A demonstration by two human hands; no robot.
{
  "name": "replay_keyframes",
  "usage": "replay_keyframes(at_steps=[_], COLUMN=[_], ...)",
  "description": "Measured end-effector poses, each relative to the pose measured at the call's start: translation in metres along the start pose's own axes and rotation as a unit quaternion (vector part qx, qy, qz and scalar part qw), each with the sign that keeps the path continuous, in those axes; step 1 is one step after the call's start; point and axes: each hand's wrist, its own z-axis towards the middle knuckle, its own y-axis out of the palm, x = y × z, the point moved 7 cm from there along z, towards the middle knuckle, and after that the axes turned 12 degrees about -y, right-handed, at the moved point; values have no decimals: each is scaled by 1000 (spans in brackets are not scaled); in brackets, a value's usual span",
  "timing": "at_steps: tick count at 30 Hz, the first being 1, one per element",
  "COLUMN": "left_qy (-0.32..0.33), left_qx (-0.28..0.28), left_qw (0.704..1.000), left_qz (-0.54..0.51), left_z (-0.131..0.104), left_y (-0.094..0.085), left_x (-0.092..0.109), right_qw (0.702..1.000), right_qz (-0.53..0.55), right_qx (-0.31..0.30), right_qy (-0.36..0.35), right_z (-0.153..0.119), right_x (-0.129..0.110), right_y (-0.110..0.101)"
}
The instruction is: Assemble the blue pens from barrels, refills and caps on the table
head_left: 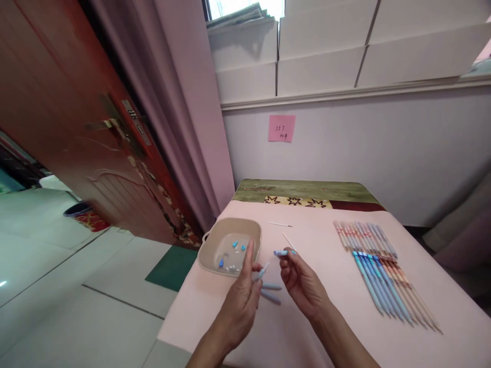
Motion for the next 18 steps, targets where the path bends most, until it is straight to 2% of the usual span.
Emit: replay_keyframes(at_steps=[4,8,13,18], left_qy=[-28,-15,-10,-16], left_qx=[-8,0,4,13], left_qw=[997,989,980,972], left_qz=[67,145,197,234], left_z=[3,5,3,-2], left_y=[-3,-7,-8,-8], left_x=[-4,4,9,12], right_qw=[995,986,981,979], right_qz=[-88,-133,-157,-164], right_qx=[-15,-39,-74,-83], right_qy=[-42,-96,-82,-83], right_z=[-4,-5,-6,-8], right_x=[-5,-10,-6,-6], right_y=[8,15,21,22])
